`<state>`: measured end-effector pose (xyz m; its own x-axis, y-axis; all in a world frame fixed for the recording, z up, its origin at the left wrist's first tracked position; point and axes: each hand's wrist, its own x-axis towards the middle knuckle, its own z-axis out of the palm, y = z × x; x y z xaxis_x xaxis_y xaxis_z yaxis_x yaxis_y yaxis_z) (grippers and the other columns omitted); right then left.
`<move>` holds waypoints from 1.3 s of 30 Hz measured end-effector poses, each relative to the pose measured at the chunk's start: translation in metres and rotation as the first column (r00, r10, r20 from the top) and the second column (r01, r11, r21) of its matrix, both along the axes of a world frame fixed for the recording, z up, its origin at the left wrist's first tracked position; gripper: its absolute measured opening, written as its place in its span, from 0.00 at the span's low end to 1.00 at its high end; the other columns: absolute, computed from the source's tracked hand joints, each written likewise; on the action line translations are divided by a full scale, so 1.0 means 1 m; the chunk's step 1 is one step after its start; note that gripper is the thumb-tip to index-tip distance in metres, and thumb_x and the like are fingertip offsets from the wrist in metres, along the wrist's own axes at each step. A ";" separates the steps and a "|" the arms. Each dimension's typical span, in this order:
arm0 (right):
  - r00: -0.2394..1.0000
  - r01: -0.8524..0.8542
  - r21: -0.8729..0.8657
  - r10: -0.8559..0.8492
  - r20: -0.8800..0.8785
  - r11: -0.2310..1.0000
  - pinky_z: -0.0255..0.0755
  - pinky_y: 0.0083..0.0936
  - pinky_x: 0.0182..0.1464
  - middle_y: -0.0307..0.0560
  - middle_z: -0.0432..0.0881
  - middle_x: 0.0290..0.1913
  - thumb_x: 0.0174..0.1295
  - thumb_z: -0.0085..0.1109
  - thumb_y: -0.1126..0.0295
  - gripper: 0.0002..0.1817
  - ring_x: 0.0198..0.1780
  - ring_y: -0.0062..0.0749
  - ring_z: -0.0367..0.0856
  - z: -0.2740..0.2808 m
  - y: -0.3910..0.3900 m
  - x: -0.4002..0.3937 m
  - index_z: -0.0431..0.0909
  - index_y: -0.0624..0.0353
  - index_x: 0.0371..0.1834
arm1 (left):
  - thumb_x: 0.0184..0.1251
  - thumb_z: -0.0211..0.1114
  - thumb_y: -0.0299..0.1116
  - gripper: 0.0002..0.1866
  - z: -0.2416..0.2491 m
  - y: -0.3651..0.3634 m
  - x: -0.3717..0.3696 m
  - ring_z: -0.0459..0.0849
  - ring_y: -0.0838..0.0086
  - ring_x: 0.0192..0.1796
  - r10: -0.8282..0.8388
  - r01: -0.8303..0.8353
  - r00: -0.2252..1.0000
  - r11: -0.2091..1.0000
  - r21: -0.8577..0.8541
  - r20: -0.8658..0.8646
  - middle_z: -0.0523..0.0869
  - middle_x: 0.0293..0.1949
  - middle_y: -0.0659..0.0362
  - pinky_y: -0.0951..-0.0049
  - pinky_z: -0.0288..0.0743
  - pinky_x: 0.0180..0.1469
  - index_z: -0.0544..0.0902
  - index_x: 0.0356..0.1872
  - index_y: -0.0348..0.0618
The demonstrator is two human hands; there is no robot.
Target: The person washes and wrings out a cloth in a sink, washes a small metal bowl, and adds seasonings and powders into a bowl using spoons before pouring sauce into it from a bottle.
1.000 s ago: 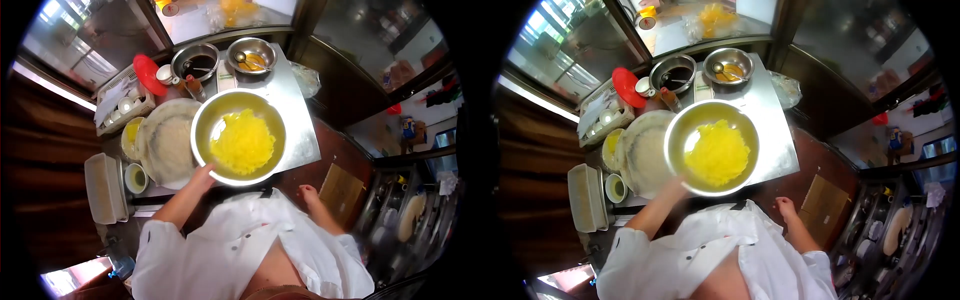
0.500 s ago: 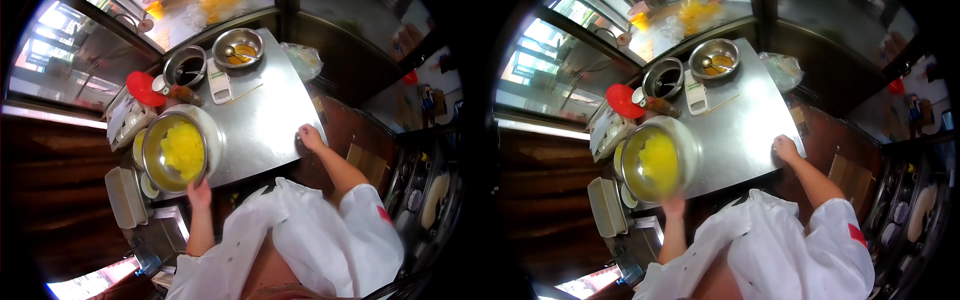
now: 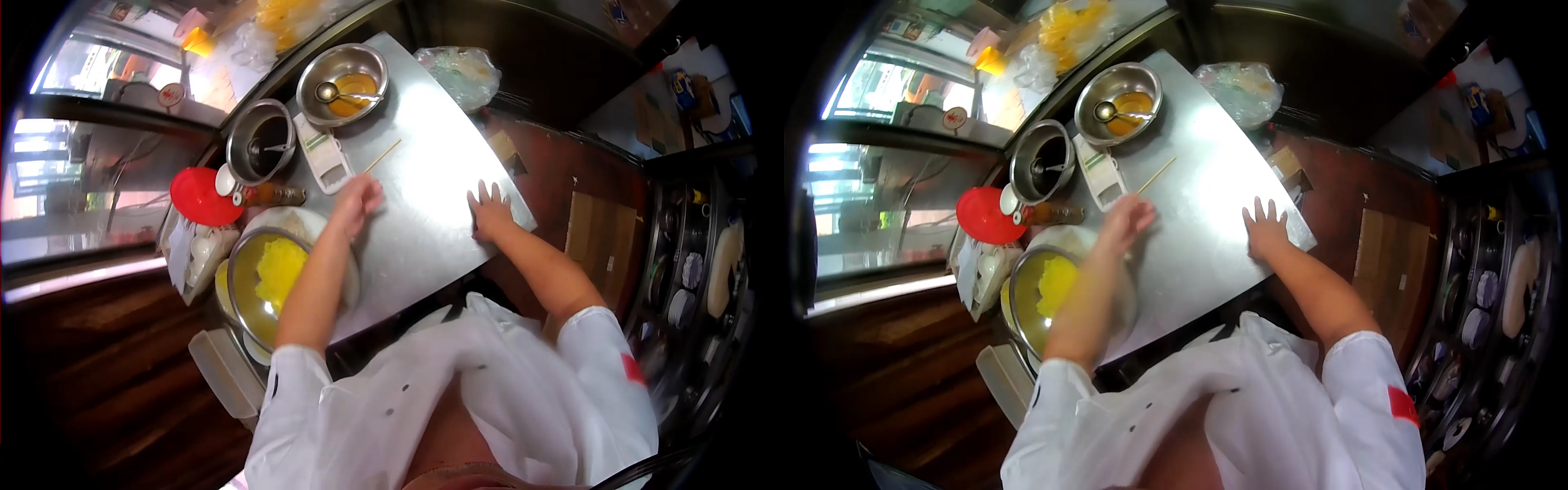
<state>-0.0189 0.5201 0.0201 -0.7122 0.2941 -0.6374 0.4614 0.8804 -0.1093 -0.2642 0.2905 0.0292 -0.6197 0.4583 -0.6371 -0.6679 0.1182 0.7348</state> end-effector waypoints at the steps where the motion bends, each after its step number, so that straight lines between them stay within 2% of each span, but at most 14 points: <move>1: 1.000 0.020 -0.020 -0.020 -0.007 1.000 0.53 0.65 0.73 0.55 0.36 0.83 0.50 0.76 0.60 0.57 0.81 0.63 0.37 -0.002 0.002 -0.005 0.49 0.44 0.81 | 0.73 0.63 0.44 0.18 -0.015 0.025 -0.037 0.85 0.66 0.45 0.037 -0.037 0.999 0.999 -0.002 -0.011 0.85 0.41 0.55 0.63 0.83 0.53 0.78 0.53 0.41; 5: 0.995 0.094 -0.046 -0.095 -0.008 0.994 0.55 0.64 0.73 0.51 0.31 0.84 0.46 0.78 0.68 0.60 0.82 0.63 0.33 -0.020 0.002 -0.010 0.47 0.42 0.82 | 0.70 0.66 0.50 0.26 -0.048 0.096 -0.137 0.81 0.61 0.41 0.335 -0.334 0.942 0.941 0.054 -0.023 0.78 0.49 0.53 0.59 0.84 0.52 0.73 0.58 0.42; 9: 0.996 0.094 -0.075 -0.093 0.015 0.993 0.53 0.64 0.74 0.50 0.28 0.84 0.43 0.81 0.67 0.65 0.82 0.63 0.28 -0.018 0.005 -0.014 0.44 0.38 0.82 | 0.72 0.61 0.37 0.18 -0.079 0.114 -0.162 0.81 0.60 0.49 0.521 -0.528 0.849 0.834 0.158 0.083 0.78 0.54 0.56 0.58 0.83 0.55 0.73 0.58 0.42; 14: 0.996 0.088 -0.067 -0.086 0.040 0.994 0.52 0.65 0.74 0.51 0.28 0.84 0.43 0.82 0.67 0.65 0.82 0.65 0.27 -0.008 0.005 -0.017 0.43 0.38 0.82 | 0.69 0.59 0.29 0.11 -0.037 0.101 -0.104 0.81 0.63 0.54 0.532 -0.574 0.819 0.760 0.304 0.215 0.83 0.51 0.55 0.57 0.77 0.61 0.77 0.50 0.39; 20: 1.000 0.002 -0.025 -0.002 -0.014 1.000 0.55 0.66 0.72 0.58 0.32 0.83 0.39 0.85 0.60 0.68 0.80 0.73 0.34 -0.007 0.006 -0.015 0.44 0.42 0.82 | 0.73 0.59 0.33 0.15 0.097 0.010 0.022 0.79 0.63 0.57 0.439 -0.504 0.864 0.729 0.464 0.247 0.80 0.56 0.55 0.57 0.70 0.68 0.75 0.56 0.40; 22: 0.999 -0.038 -0.037 0.038 -0.011 0.999 0.57 0.64 0.72 0.63 0.40 0.82 0.42 0.82 0.59 0.65 0.80 0.70 0.35 -0.003 0.006 -0.017 0.46 0.49 0.81 | 0.75 0.57 0.34 0.16 0.129 -0.043 0.065 0.79 0.63 0.60 0.430 -0.492 0.870 0.727 0.479 0.240 0.80 0.58 0.55 0.56 0.70 0.68 0.74 0.58 0.40; 23: 0.973 -0.227 0.120 0.229 -0.008 0.967 0.64 0.53 0.71 0.68 0.56 0.77 0.47 0.79 0.59 0.55 0.79 0.61 0.51 -0.023 0.005 -0.024 0.55 0.58 0.78 | 0.76 0.57 0.35 0.16 0.144 -0.072 0.090 0.78 0.63 0.62 0.436 -0.495 0.868 0.722 0.484 0.239 0.80 0.59 0.55 0.55 0.70 0.68 0.74 0.59 0.40; 26: 0.899 0.050 -0.340 -0.191 -0.394 0.939 0.73 0.41 0.63 0.65 0.73 0.66 0.55 0.74 0.58 0.41 0.66 0.51 0.74 -0.029 -0.001 -0.066 0.68 0.64 0.69 | 0.78 0.54 0.36 0.17 0.187 -0.154 0.165 0.78 0.62 0.64 0.540 -0.553 0.823 0.697 0.457 0.174 0.80 0.61 0.53 0.54 0.71 0.67 0.73 0.61 0.39; 28: 0.560 -0.080 -0.457 -0.339 -0.755 0.886 0.76 0.30 0.51 0.55 0.80 0.55 0.62 0.68 0.59 0.24 0.46 0.37 0.82 0.039 -0.050 -0.093 0.78 0.62 0.56 | 0.79 0.53 0.36 0.18 0.193 -0.215 0.213 0.79 0.62 0.63 0.614 -0.581 0.787 0.705 0.407 0.060 0.81 0.60 0.52 0.55 0.72 0.66 0.73 0.62 0.37; 31: 0.550 -0.254 -0.750 -0.546 -0.632 0.611 0.71 0.22 0.37 0.38 0.82 0.33 0.69 0.61 0.65 0.10 0.32 0.23 0.76 0.185 -0.161 -0.099 0.82 0.61 0.41 | 0.79 0.54 0.35 0.17 0.205 -0.279 0.287 0.82 0.64 0.60 0.793 -0.754 0.607 0.595 0.277 -0.054 0.83 0.58 0.52 0.57 0.75 0.63 0.74 0.61 0.37; 33: 0.559 -0.564 -0.563 -0.222 -0.799 0.604 0.74 0.28 0.36 0.45 0.83 0.31 0.68 0.62 0.65 0.10 0.31 0.32 0.80 0.226 -0.241 -0.079 0.83 0.60 0.37 | 0.78 0.56 0.34 0.16 0.205 -0.316 0.334 0.84 0.66 0.57 0.862 -0.866 0.477 0.494 0.072 -0.171 0.85 0.54 0.55 0.57 0.77 0.63 0.75 0.59 0.38; 35: 0.670 -0.694 -0.496 0.218 -0.709 0.522 0.76 0.40 0.43 0.52 0.85 0.36 0.66 0.59 0.52 0.18 0.38 0.51 0.83 0.247 -0.333 -0.044 0.85 0.58 0.35 | 0.77 0.58 0.34 0.15 0.202 -0.338 0.379 0.84 0.67 0.57 0.950 -0.946 0.276 0.295 0.134 -0.145 0.85 0.54 0.56 0.57 0.76 0.64 0.76 0.58 0.38; 37: 0.428 -0.903 -0.273 0.646 -0.632 0.332 0.77 0.43 0.44 0.53 0.85 0.36 0.65 0.58 0.45 0.24 0.42 0.51 0.84 0.229 -0.421 -0.011 0.86 0.57 0.34 | 0.76 0.59 0.34 0.14 0.189 -0.367 0.428 0.83 0.68 0.57 0.981 -0.933 0.167 0.190 0.305 -0.100 0.84 0.54 0.58 0.55 0.74 0.66 0.77 0.56 0.40; 39: 0.198 -0.980 -0.114 0.733 -0.651 0.164 0.77 0.44 0.42 0.55 0.85 0.35 0.63 0.60 0.45 0.25 0.40 0.52 0.84 0.195 -0.501 0.019 0.86 0.59 0.32 | 0.76 0.60 0.36 0.13 0.168 -0.397 0.461 0.83 0.69 0.57 0.999 -0.955 0.038 0.046 0.295 -0.032 0.84 0.54 0.60 0.58 0.75 0.62 0.77 0.56 0.43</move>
